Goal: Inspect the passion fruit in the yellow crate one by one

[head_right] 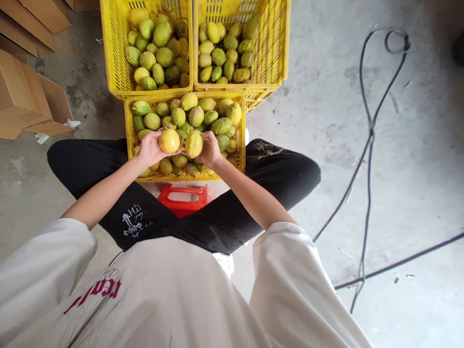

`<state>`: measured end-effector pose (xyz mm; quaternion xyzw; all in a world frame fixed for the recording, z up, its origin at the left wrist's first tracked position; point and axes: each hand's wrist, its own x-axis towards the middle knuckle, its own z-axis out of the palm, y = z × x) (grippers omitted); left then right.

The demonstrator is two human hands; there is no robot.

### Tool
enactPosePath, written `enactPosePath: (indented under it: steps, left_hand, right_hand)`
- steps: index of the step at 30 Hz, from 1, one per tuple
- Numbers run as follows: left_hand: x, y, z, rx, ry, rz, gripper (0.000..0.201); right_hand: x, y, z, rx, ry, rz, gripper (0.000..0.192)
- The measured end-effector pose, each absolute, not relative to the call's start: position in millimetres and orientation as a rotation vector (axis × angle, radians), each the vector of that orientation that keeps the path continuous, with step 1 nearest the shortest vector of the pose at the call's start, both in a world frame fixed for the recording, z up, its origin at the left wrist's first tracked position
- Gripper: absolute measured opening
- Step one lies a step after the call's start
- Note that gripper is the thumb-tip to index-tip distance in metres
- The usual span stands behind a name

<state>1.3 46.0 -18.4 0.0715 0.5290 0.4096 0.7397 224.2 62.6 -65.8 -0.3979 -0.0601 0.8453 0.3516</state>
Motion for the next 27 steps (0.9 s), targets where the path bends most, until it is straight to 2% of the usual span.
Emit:
enactPosePath:
  steps: [6, 11, 23, 27]
  left_hand:
    - [4, 46, -15, 0.134, 1.202, 0.866, 0.048]
    - [5, 46, -17, 0.123, 1.233, 0.815, 0.055]
    - [4, 48, -21, 0.138, 1.242, 0.811, 0.050]
    - [2, 48, -23, 0.132, 1.226, 0.803, 0.050]
  right_hand:
    - [223, 62, -59, -1.137, -0.189, 2.184, 0.034]
    - [224, 62, -54, -1.147, -0.284, 2.201, 0.045]
    - [223, 60, -60, -1.135, -0.258, 2.186, 0.041]
    - [223, 61, -55, -1.121, -0.275, 2.177, 0.045]
